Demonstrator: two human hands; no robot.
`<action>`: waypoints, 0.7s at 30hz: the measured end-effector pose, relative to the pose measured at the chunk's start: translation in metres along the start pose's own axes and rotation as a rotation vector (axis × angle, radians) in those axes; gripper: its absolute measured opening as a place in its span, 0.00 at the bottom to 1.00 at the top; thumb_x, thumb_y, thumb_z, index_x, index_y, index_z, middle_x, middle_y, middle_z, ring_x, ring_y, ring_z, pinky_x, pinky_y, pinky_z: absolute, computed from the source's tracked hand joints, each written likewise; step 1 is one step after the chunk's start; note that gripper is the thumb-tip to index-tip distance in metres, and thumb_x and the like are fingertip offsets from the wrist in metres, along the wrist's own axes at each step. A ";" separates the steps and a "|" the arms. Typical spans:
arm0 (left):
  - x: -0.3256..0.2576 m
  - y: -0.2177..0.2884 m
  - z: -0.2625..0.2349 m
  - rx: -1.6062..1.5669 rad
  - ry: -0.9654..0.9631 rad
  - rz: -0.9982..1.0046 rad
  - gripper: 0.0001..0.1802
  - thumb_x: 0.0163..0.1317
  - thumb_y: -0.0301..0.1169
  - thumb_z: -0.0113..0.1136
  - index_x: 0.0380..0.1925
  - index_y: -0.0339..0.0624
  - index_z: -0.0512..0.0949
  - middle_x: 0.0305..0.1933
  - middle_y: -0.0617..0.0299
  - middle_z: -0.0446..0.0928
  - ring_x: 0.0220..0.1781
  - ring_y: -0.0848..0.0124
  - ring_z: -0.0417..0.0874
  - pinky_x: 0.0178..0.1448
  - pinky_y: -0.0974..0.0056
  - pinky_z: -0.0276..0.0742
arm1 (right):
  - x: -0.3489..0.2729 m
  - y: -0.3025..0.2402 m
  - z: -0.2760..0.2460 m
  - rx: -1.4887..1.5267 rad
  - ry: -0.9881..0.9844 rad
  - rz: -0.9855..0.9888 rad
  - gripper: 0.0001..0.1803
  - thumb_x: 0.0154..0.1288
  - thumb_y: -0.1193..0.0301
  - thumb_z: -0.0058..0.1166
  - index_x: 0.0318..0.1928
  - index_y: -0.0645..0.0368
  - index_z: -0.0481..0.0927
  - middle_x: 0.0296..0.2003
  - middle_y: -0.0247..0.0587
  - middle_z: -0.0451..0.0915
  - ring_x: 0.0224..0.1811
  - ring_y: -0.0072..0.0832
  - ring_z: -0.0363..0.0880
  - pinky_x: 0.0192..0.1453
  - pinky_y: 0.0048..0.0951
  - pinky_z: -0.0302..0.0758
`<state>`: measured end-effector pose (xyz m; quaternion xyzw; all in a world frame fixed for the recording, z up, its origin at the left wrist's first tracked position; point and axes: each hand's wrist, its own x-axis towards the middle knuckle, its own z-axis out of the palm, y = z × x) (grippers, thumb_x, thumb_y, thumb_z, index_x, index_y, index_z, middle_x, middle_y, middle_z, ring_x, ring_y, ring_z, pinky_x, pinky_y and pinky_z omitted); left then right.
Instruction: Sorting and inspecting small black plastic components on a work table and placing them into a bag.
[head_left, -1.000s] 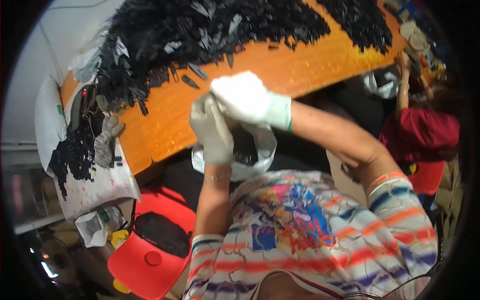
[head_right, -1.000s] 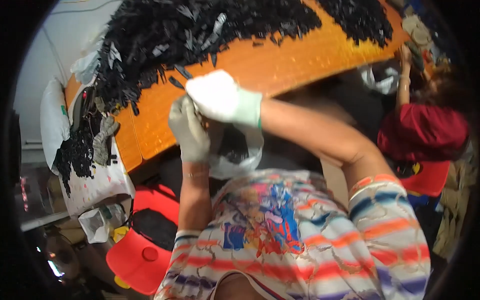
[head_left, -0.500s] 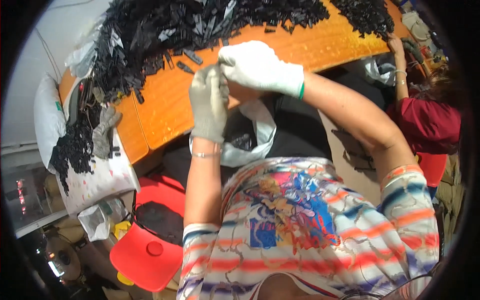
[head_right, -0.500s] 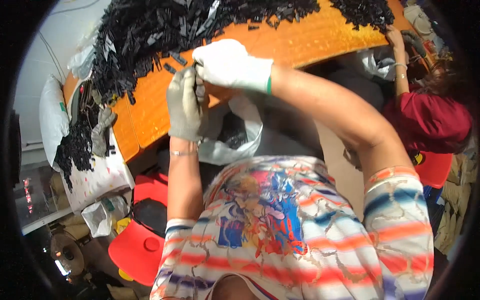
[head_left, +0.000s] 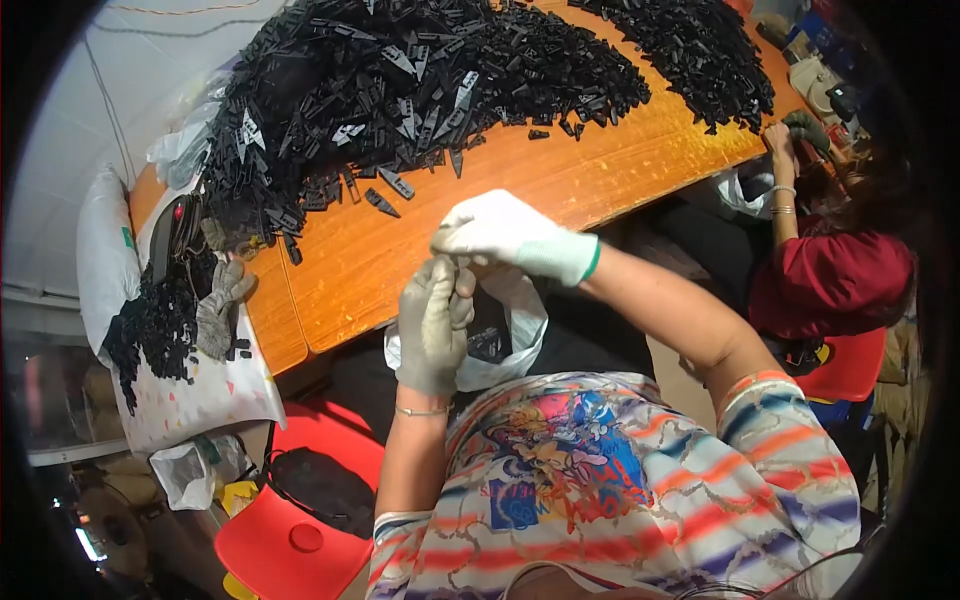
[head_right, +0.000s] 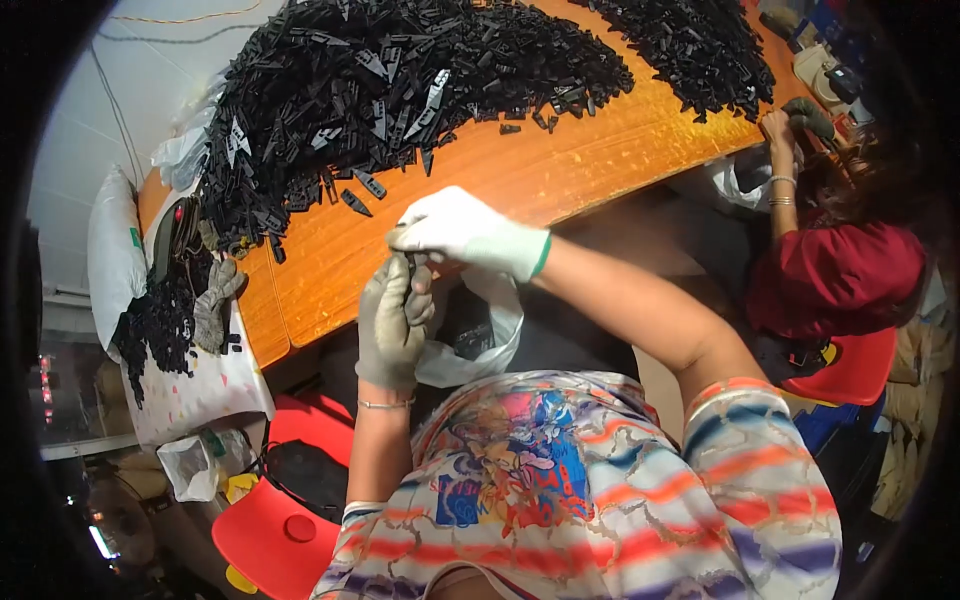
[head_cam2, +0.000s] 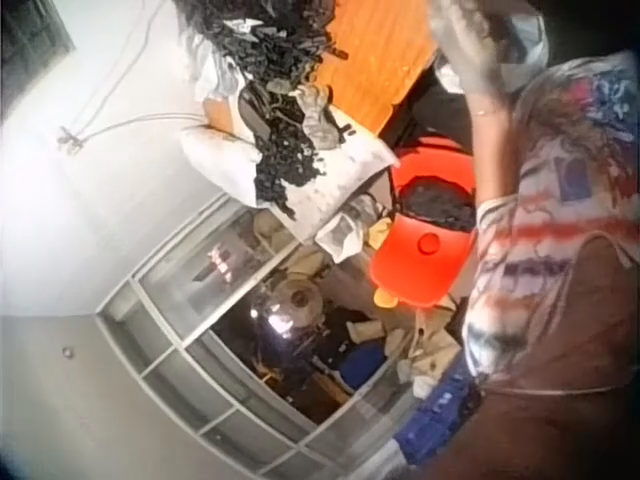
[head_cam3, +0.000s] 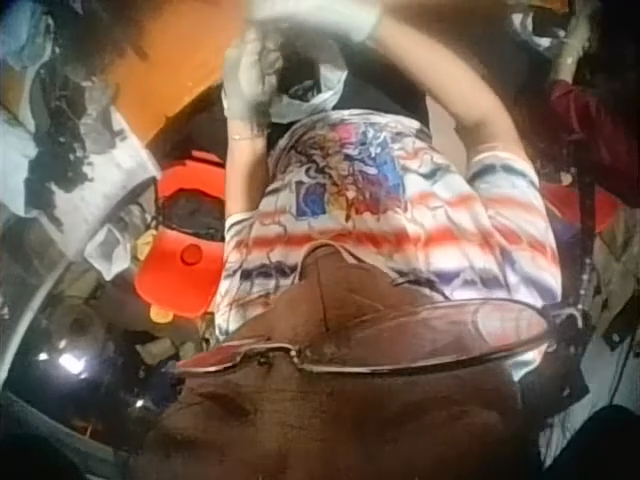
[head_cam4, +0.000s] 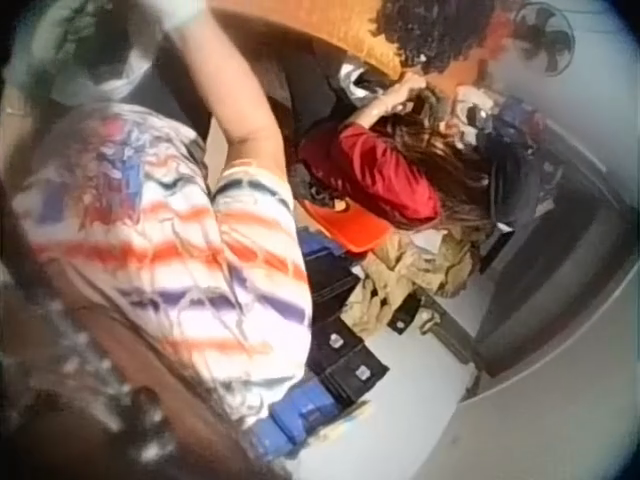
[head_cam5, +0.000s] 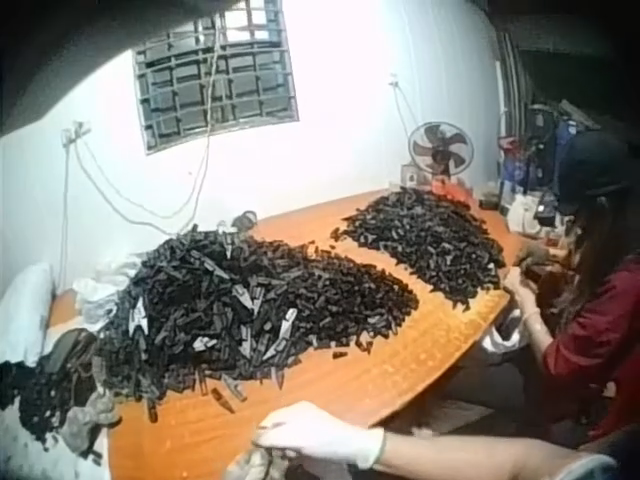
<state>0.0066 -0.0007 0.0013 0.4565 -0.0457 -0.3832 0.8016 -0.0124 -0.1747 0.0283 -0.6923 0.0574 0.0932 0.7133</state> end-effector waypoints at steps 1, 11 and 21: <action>-0.001 -0.008 -0.004 -0.033 -0.005 -0.006 0.13 0.75 0.38 0.45 0.40 0.40 0.71 0.27 0.68 0.69 0.19 0.86 0.58 0.21 0.80 0.52 | -0.001 0.005 0.005 -0.054 0.028 -0.054 0.15 0.62 0.62 0.60 0.35 0.64 0.84 0.26 0.35 0.81 0.27 0.18 0.76 0.34 0.21 0.73; -0.044 -0.023 -0.048 1.494 0.252 0.605 0.14 0.67 0.31 0.51 0.50 0.39 0.77 0.42 0.55 0.82 0.41 0.62 0.83 0.42 0.61 0.78 | 0.028 0.013 -0.027 -0.855 0.245 -0.283 0.12 0.59 0.60 0.54 0.32 0.52 0.85 0.33 0.47 0.82 0.38 0.43 0.81 0.43 0.36 0.77; -0.011 0.025 -0.038 1.675 0.375 0.686 0.13 0.62 0.27 0.54 0.47 0.48 0.78 0.43 0.56 0.79 0.45 0.56 0.80 0.47 0.55 0.76 | 0.082 0.037 -0.087 -1.364 0.602 -0.592 0.02 0.54 0.72 0.55 0.30 0.54 0.79 0.30 0.46 0.75 0.34 0.46 0.78 0.36 0.43 0.75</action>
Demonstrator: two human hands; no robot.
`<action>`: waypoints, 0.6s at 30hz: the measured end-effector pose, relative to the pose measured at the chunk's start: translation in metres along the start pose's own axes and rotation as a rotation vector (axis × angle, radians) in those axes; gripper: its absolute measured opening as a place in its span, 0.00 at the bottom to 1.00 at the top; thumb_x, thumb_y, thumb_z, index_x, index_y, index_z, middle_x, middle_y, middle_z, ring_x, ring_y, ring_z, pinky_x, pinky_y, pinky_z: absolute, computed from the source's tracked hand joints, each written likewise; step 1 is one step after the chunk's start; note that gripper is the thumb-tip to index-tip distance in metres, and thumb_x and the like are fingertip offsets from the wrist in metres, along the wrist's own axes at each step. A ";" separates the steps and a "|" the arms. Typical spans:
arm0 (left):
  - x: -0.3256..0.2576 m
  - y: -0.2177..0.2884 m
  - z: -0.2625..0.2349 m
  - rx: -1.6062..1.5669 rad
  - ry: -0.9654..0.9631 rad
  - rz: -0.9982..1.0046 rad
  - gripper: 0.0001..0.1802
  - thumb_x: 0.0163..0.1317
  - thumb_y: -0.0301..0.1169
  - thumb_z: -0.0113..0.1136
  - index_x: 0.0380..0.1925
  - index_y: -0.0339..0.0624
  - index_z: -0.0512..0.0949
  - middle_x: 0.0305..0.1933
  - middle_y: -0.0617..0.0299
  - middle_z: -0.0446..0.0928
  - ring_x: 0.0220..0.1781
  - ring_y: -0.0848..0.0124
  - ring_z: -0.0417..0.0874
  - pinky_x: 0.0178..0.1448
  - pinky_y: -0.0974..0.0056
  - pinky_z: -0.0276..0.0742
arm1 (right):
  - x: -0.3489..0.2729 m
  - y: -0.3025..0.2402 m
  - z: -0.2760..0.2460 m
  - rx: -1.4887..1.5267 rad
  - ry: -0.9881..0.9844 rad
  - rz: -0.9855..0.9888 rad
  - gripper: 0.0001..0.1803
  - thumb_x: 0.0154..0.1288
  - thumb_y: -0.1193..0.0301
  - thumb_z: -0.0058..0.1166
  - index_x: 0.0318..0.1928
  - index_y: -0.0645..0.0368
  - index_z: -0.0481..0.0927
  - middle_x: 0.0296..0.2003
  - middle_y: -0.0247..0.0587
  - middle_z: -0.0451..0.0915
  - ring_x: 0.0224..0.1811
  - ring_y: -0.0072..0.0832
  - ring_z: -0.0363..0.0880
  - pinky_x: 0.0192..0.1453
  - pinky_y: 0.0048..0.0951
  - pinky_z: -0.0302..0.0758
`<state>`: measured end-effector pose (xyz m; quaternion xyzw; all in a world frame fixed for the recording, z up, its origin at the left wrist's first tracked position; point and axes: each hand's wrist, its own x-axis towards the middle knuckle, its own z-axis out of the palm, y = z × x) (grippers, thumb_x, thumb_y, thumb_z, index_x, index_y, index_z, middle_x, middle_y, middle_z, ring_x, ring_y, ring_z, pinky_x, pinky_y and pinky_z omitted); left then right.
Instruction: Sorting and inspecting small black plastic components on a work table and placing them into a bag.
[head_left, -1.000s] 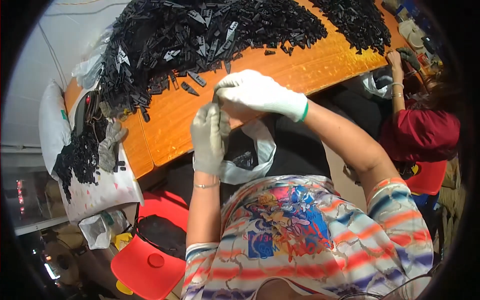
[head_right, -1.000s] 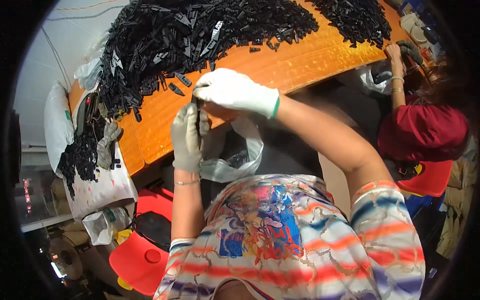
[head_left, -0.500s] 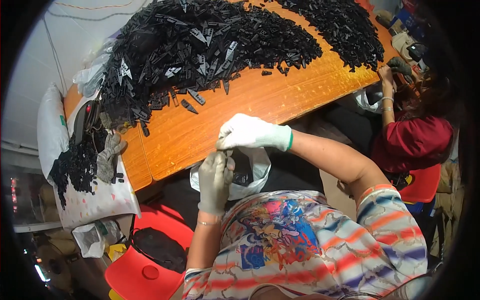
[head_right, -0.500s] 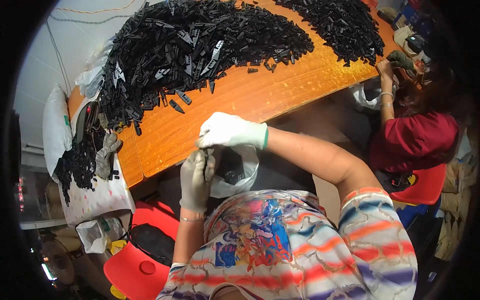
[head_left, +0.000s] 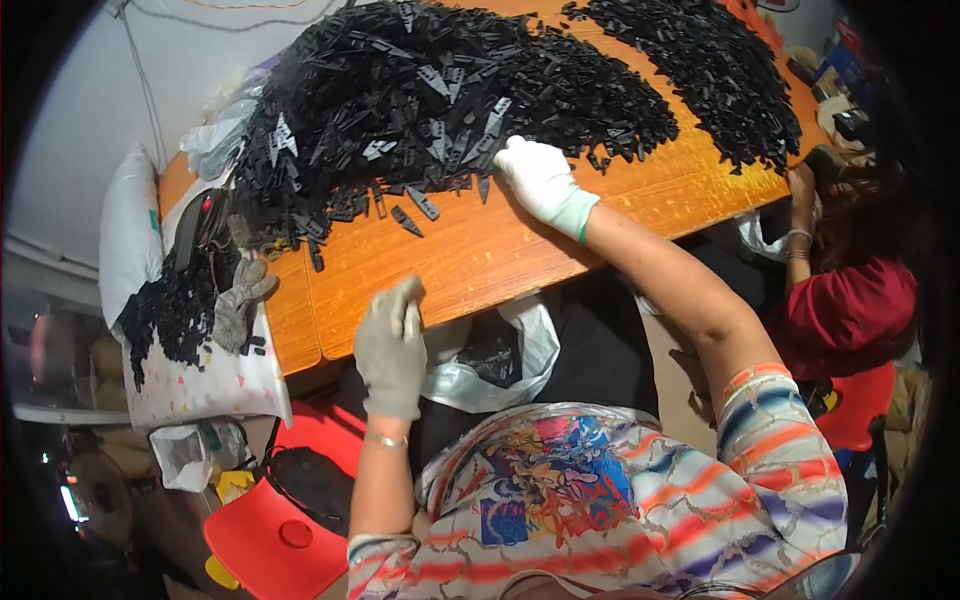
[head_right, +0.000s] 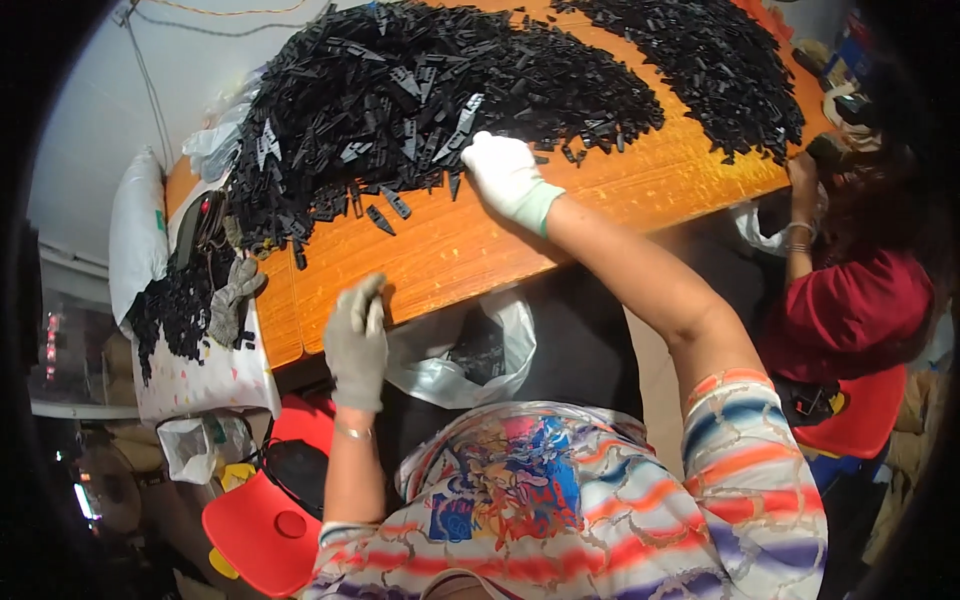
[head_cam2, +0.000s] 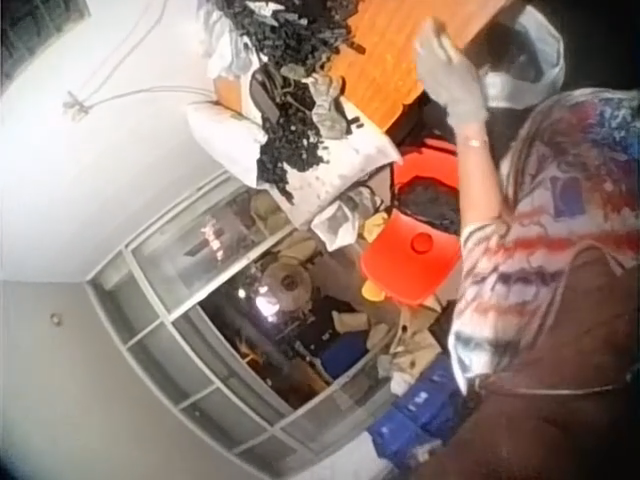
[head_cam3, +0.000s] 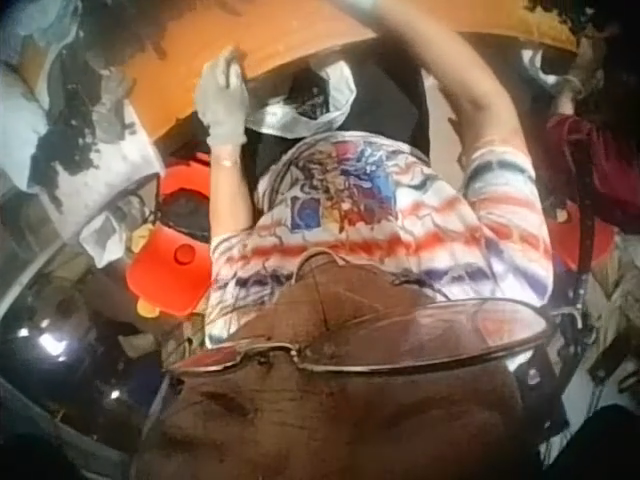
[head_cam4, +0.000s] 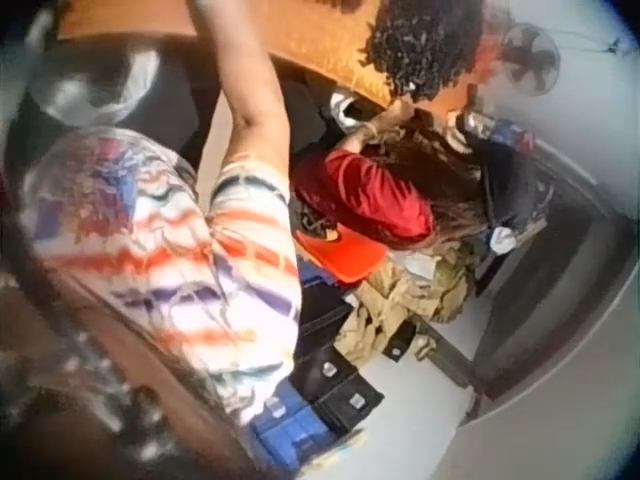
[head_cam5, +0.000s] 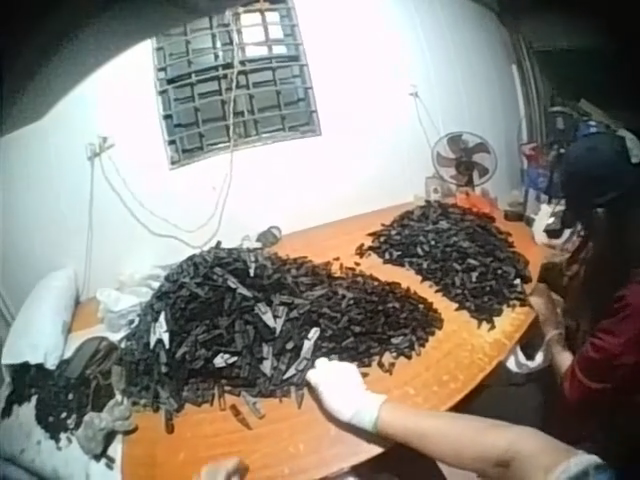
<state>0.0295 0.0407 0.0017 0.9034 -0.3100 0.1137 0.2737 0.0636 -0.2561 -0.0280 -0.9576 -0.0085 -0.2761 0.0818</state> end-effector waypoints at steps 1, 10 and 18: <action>0.016 -0.007 0.000 0.113 0.029 0.076 0.15 0.62 0.27 0.55 0.49 0.51 0.77 0.43 0.57 0.77 0.44 0.56 0.79 0.46 0.54 0.76 | 0.002 -0.001 0.000 0.030 0.010 -0.010 0.02 0.55 0.72 0.56 0.30 0.54 0.79 0.31 0.46 0.74 0.34 0.46 0.78 0.36 0.43 0.75; 0.114 -0.040 0.017 0.477 -0.203 0.303 0.06 0.56 0.28 0.59 0.34 0.52 0.80 0.38 0.58 0.75 0.44 0.59 0.79 0.45 0.55 0.78 | -0.002 -0.005 -0.010 0.129 -0.204 0.126 0.07 0.57 0.73 0.56 0.38 0.57 0.75 0.36 0.54 0.78 0.40 0.52 0.79 0.43 0.46 0.75; 0.077 -0.049 0.025 -0.729 -0.076 -0.177 0.10 0.65 0.30 0.56 0.44 0.42 0.76 0.45 0.54 0.79 0.45 0.61 0.81 0.46 0.61 0.77 | -0.014 -0.038 -0.060 0.539 -0.396 0.378 0.07 0.60 0.69 0.58 0.36 0.59 0.82 0.35 0.49 0.80 0.41 0.43 0.80 0.47 0.36 0.75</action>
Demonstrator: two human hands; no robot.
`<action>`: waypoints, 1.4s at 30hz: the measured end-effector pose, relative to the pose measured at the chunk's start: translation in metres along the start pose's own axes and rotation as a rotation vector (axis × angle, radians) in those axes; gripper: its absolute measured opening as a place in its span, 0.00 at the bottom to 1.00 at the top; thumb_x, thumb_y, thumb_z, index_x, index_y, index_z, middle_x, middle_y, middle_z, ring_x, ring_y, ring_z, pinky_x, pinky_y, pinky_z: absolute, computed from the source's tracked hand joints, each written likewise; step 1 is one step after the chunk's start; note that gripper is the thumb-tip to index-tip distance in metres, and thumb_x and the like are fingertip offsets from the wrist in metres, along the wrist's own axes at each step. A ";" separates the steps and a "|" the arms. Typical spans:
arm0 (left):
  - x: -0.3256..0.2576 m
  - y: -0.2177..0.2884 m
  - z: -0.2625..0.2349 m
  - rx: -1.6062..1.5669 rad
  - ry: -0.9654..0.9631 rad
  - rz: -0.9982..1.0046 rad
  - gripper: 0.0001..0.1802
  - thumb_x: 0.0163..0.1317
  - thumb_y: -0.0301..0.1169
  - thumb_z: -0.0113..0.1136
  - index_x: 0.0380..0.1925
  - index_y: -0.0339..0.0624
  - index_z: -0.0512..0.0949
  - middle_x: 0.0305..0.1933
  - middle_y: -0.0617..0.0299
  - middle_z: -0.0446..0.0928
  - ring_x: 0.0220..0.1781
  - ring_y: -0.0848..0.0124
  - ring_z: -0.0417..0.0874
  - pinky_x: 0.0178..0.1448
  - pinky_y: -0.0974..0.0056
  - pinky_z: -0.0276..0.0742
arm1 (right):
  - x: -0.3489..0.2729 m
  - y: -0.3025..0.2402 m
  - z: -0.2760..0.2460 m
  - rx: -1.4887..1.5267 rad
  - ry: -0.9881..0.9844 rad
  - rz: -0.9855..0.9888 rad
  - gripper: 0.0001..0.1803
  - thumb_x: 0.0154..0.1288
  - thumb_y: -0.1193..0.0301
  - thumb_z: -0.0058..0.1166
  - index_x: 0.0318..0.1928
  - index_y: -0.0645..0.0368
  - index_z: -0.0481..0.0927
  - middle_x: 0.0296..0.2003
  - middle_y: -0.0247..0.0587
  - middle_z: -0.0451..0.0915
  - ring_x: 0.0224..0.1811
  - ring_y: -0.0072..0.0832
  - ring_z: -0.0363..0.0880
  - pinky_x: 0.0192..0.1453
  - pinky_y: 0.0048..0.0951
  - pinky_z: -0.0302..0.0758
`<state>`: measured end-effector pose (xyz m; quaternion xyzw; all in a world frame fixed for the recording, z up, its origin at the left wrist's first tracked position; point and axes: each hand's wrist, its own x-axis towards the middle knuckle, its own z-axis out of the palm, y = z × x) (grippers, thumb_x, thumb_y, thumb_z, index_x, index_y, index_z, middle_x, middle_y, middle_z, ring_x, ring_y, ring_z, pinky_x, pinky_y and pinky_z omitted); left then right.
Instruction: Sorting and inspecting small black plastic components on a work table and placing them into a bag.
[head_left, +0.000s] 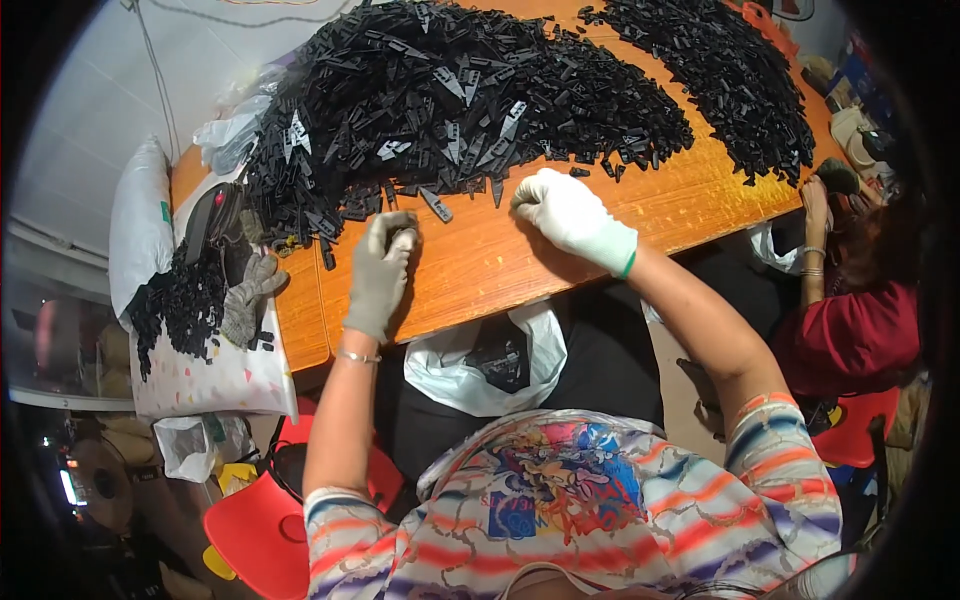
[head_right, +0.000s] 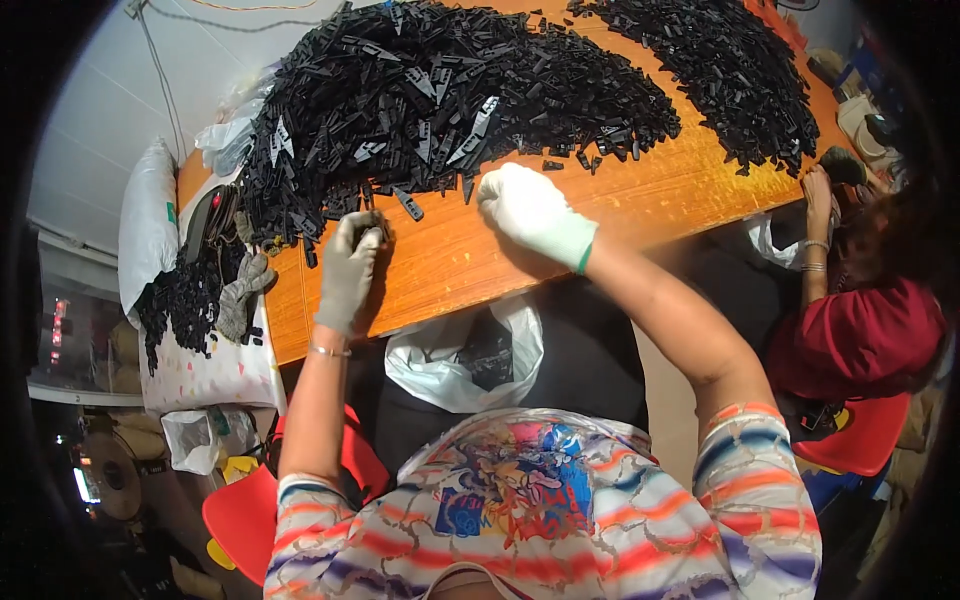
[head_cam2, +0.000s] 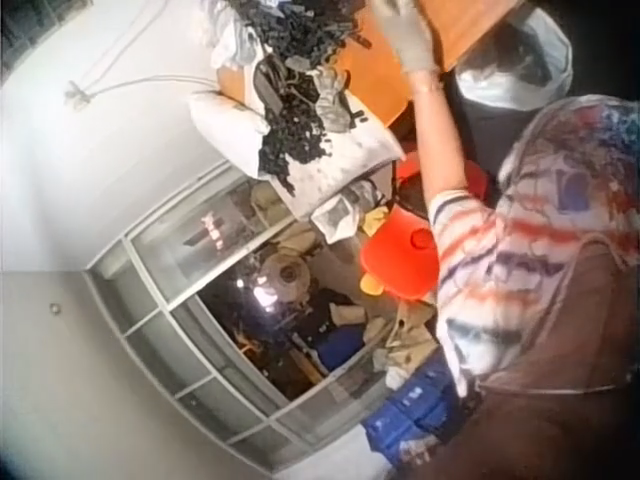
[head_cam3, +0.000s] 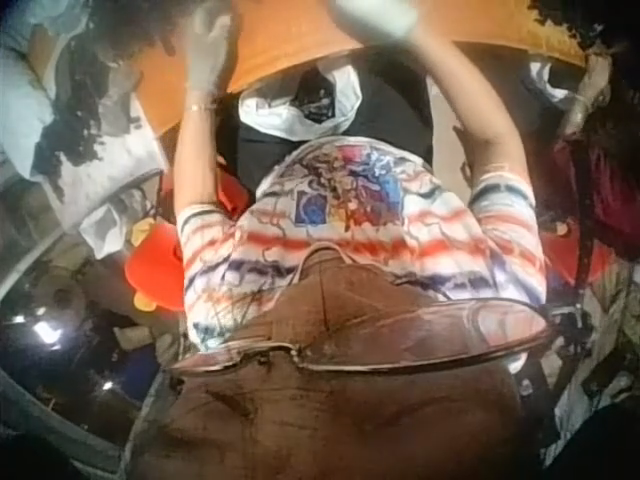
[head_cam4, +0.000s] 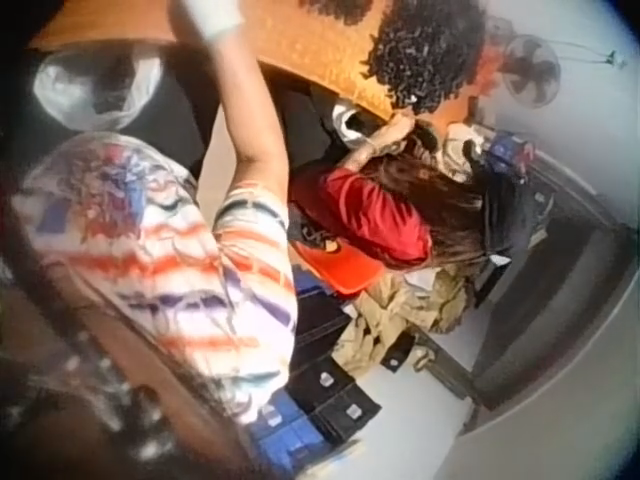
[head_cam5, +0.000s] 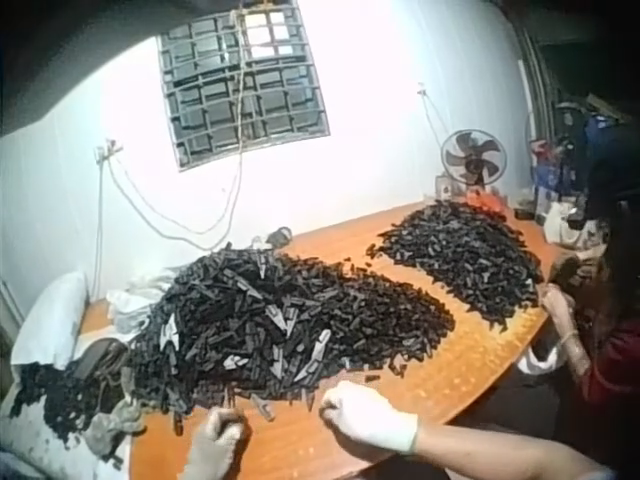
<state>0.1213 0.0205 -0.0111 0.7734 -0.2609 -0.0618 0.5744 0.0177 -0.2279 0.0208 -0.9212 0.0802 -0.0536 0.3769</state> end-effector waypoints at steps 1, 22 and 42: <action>-0.011 0.011 0.008 -0.534 0.030 -0.229 0.11 0.67 0.31 0.55 0.47 0.41 0.74 0.44 0.54 0.79 0.45 0.62 0.81 0.46 0.61 0.77 | -0.004 -0.006 0.000 0.060 -0.021 0.008 0.07 0.60 0.69 0.58 0.36 0.59 0.82 0.35 0.48 0.80 0.42 0.42 0.80 0.47 0.36 0.75; -0.065 0.033 0.031 -0.873 0.024 -0.345 0.07 0.75 0.33 0.43 0.39 0.44 0.69 0.31 0.67 0.70 0.23 0.84 0.64 0.24 0.82 0.58 | -0.014 -0.071 0.067 0.550 0.025 0.039 0.17 0.66 0.68 0.51 0.50 0.66 0.80 0.36 0.42 0.84 0.40 0.23 0.81 0.48 0.25 0.76; -0.068 0.030 0.047 -0.410 0.204 -0.346 0.08 0.72 0.29 0.46 0.41 0.35 0.72 0.29 0.69 0.69 0.26 0.83 0.66 0.29 0.76 0.64 | -0.018 -0.072 0.075 -0.219 0.027 -0.263 0.08 0.61 0.67 0.52 0.34 0.58 0.74 0.31 0.49 0.80 0.34 0.49 0.81 0.36 0.45 0.77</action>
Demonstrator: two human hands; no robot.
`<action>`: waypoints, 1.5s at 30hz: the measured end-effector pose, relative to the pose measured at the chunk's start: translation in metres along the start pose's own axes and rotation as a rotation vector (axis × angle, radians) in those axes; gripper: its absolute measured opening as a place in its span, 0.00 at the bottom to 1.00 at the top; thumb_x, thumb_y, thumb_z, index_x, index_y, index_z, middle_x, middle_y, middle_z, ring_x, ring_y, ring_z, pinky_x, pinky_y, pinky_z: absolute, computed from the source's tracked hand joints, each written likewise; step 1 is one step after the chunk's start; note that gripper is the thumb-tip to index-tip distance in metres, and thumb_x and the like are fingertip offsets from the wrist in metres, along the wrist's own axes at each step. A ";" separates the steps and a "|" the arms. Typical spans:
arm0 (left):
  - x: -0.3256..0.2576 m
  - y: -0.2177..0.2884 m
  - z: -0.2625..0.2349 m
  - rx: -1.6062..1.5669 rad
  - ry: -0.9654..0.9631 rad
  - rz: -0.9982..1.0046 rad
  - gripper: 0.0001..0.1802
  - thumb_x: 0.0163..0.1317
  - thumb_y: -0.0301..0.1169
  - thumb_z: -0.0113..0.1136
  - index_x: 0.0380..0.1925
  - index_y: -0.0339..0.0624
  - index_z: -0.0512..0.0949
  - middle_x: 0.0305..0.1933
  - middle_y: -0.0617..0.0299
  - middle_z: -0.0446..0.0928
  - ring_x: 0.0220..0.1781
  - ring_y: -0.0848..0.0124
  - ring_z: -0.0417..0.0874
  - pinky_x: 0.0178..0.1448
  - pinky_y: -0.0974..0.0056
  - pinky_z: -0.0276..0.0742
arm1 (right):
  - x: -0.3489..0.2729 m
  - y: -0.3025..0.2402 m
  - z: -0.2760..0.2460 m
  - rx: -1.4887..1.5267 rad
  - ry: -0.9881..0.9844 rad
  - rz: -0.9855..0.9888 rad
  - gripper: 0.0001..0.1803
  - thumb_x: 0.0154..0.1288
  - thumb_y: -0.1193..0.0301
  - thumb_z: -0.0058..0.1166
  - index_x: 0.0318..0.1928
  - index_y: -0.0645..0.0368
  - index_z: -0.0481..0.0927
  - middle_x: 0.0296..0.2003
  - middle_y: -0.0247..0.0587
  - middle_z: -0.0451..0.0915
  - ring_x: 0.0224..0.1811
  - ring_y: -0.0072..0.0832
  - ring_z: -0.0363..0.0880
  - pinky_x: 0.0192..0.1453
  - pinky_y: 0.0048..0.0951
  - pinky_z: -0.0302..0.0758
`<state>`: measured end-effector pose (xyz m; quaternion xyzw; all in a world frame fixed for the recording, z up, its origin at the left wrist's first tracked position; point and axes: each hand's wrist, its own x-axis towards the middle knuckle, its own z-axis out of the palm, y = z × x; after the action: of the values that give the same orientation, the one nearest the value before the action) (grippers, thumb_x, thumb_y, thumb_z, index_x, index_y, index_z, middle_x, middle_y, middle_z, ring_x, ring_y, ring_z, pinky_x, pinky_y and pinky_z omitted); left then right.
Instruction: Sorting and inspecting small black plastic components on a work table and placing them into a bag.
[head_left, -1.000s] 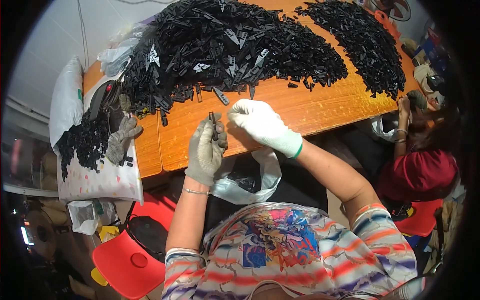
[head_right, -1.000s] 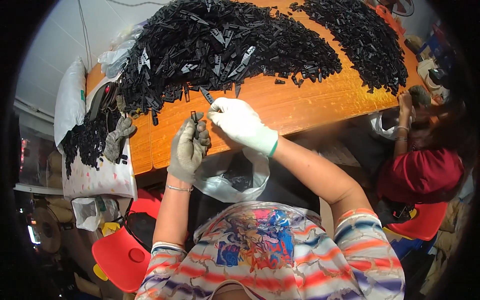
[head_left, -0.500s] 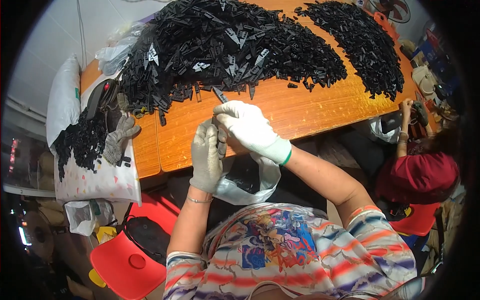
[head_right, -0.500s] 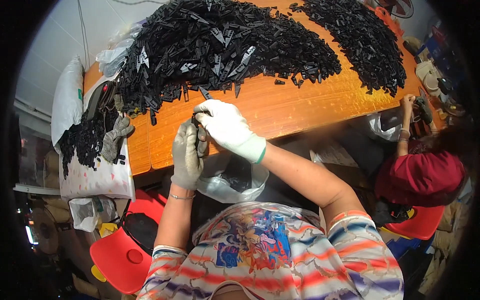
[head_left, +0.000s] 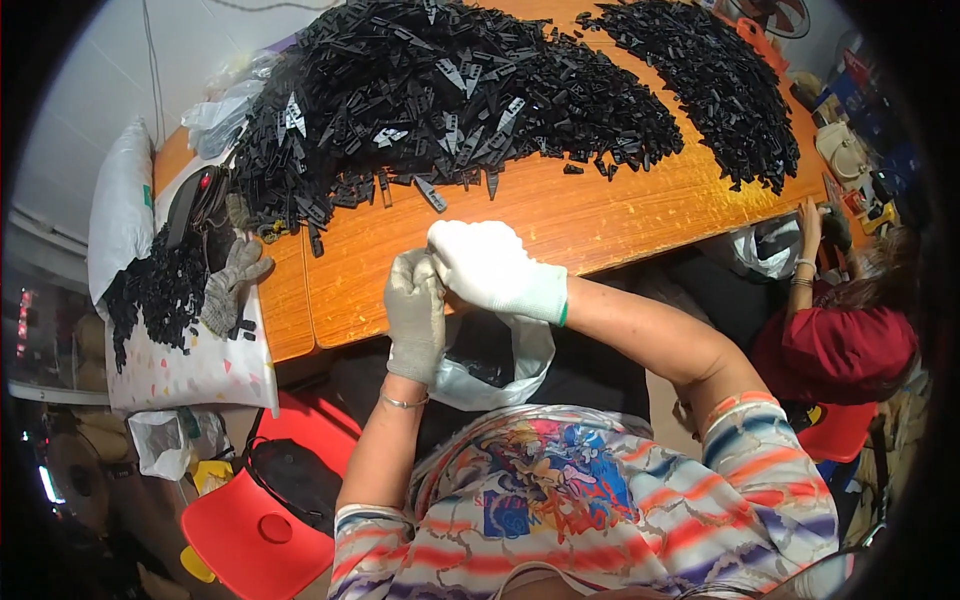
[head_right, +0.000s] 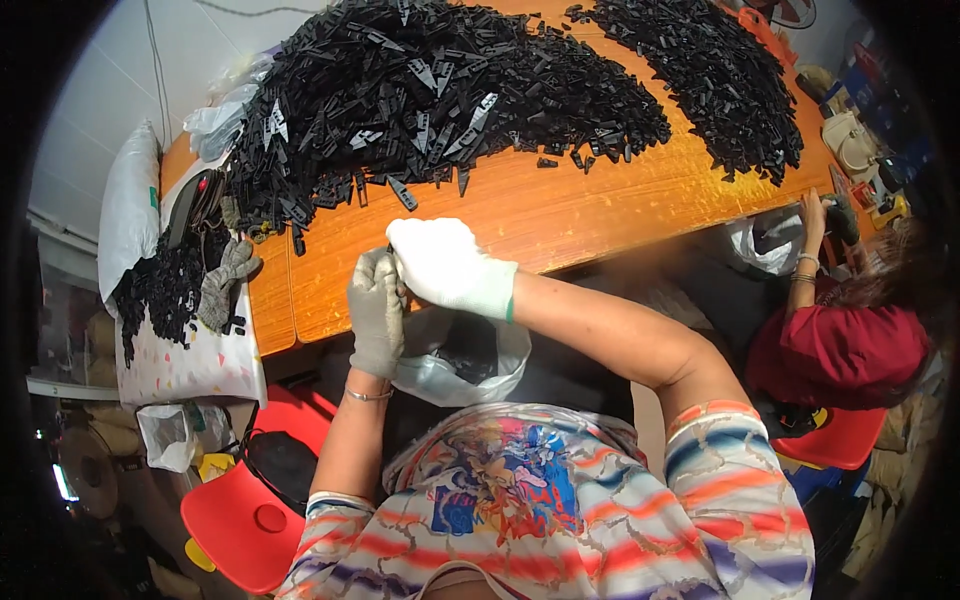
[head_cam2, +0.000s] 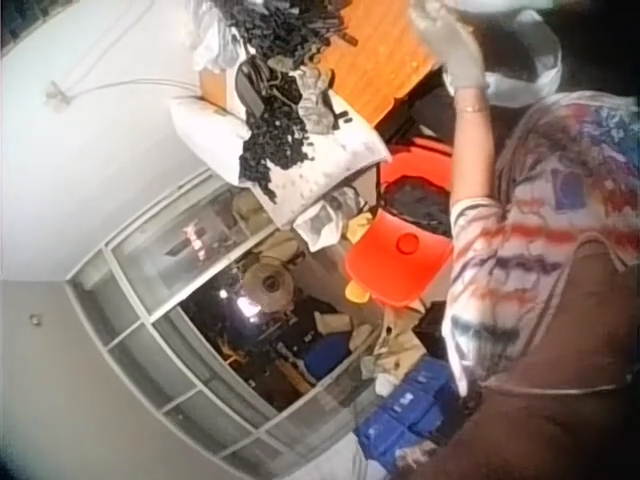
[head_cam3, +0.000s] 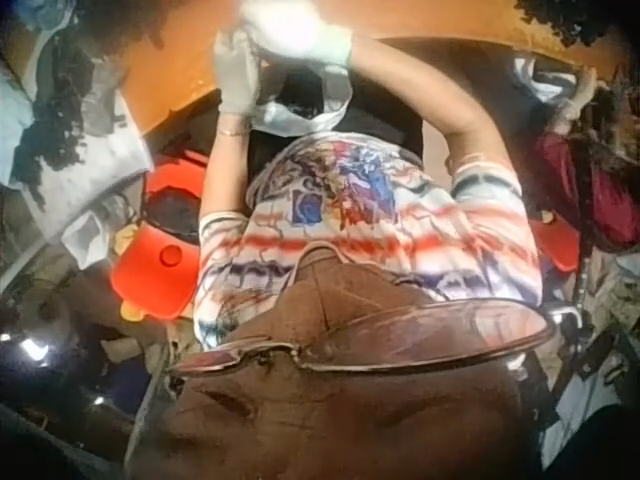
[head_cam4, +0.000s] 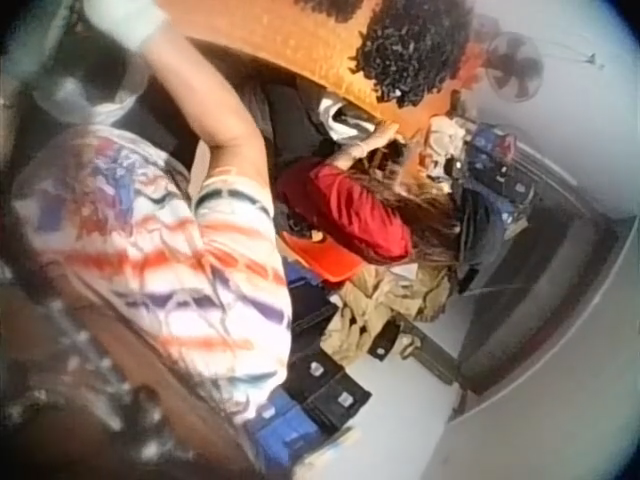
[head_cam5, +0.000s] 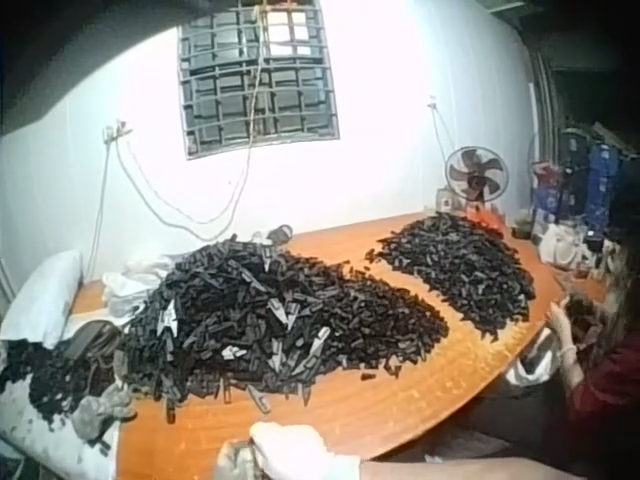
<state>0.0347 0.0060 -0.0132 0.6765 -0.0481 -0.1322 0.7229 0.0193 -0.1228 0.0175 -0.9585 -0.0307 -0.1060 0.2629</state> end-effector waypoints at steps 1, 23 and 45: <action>0.000 0.000 0.001 -0.001 -0.007 0.000 0.08 0.72 0.29 0.46 0.41 0.35 0.72 0.29 0.69 0.69 0.26 0.83 0.66 0.29 0.76 0.64 | -0.001 0.005 0.004 -0.004 0.003 0.005 0.08 0.61 0.67 0.52 0.34 0.58 0.74 0.31 0.49 0.80 0.34 0.49 0.81 0.36 0.45 0.77; 0.004 0.019 0.001 -0.235 -0.309 -0.151 0.10 0.73 0.37 0.49 0.39 0.41 0.72 0.29 0.65 0.73 0.23 0.81 0.68 0.27 0.76 0.64 | 0.005 0.045 -0.031 0.075 0.068 -0.260 0.13 0.60 0.64 0.54 0.42 0.56 0.80 0.36 0.46 0.81 0.39 0.42 0.82 0.43 0.34 0.78; -0.045 0.012 -0.034 0.953 -0.065 0.465 0.13 0.65 0.31 0.54 0.47 0.43 0.79 0.45 0.51 0.80 0.46 0.54 0.81 0.50 0.56 0.76 | 0.001 0.072 -0.033 0.163 0.012 0.210 0.11 0.60 0.63 0.55 0.27 0.55 0.82 0.30 0.46 0.82 0.33 0.41 0.82 0.39 0.38 0.76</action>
<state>0.0016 0.0505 0.0010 0.8971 -0.2737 0.0473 0.3436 0.0227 -0.2015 0.0094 -0.9313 0.0626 -0.0806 0.3497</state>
